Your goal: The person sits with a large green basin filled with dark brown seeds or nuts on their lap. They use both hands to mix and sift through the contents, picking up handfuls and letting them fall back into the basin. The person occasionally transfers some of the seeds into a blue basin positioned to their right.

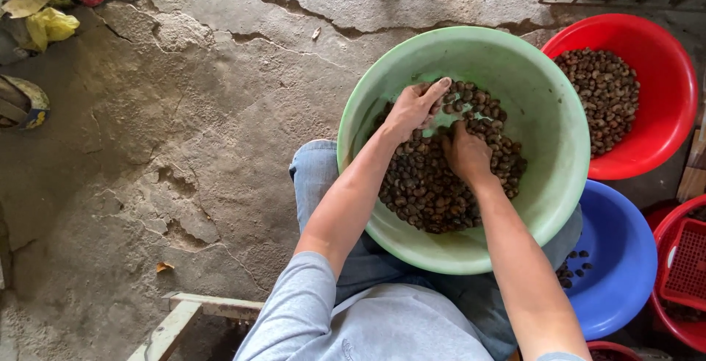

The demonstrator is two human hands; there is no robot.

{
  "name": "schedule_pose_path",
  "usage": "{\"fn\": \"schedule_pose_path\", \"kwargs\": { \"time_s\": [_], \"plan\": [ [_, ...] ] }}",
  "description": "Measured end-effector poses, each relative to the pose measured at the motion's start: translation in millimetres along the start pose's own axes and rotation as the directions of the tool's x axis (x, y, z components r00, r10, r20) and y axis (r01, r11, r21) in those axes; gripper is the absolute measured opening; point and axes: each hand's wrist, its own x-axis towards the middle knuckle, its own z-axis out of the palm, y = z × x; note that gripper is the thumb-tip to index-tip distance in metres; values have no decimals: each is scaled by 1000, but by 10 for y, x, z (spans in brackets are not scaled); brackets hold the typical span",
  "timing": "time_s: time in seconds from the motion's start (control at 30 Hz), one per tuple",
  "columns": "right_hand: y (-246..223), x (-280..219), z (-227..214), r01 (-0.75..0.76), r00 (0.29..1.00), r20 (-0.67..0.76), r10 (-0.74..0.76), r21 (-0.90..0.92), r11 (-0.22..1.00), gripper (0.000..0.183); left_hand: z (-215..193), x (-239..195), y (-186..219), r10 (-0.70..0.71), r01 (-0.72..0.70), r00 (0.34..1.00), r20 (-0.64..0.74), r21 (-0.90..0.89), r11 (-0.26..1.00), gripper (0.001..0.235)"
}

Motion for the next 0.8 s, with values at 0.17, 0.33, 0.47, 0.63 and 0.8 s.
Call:
{"fn": "schedule_pose_path", "kwargs": {
  "time_s": [0.17,0.33,0.47,0.63,0.8],
  "plan": [
    [138,56,114,0,1000,1,0,57,998,45,-49,39,-241,51,-110,992,117,581,806,38],
    [119,119,88,-94,989,114,92,17,995,49,-32,-56,-337,-133,-179,960,247,903,390,34],
    [97,130,46,-135,980,154,123,70,988,62,-38,-69,-424,-98,-267,946,310,912,311,43],
    [80,47,-49,-200,965,201,169,146,969,68,-31,-56,-496,-138,-281,935,326,921,271,45],
    [91,-14,-32,-221,955,230,186,140,965,63,-64,17,-709,-89,-261,955,283,944,201,37]
  ]
}}
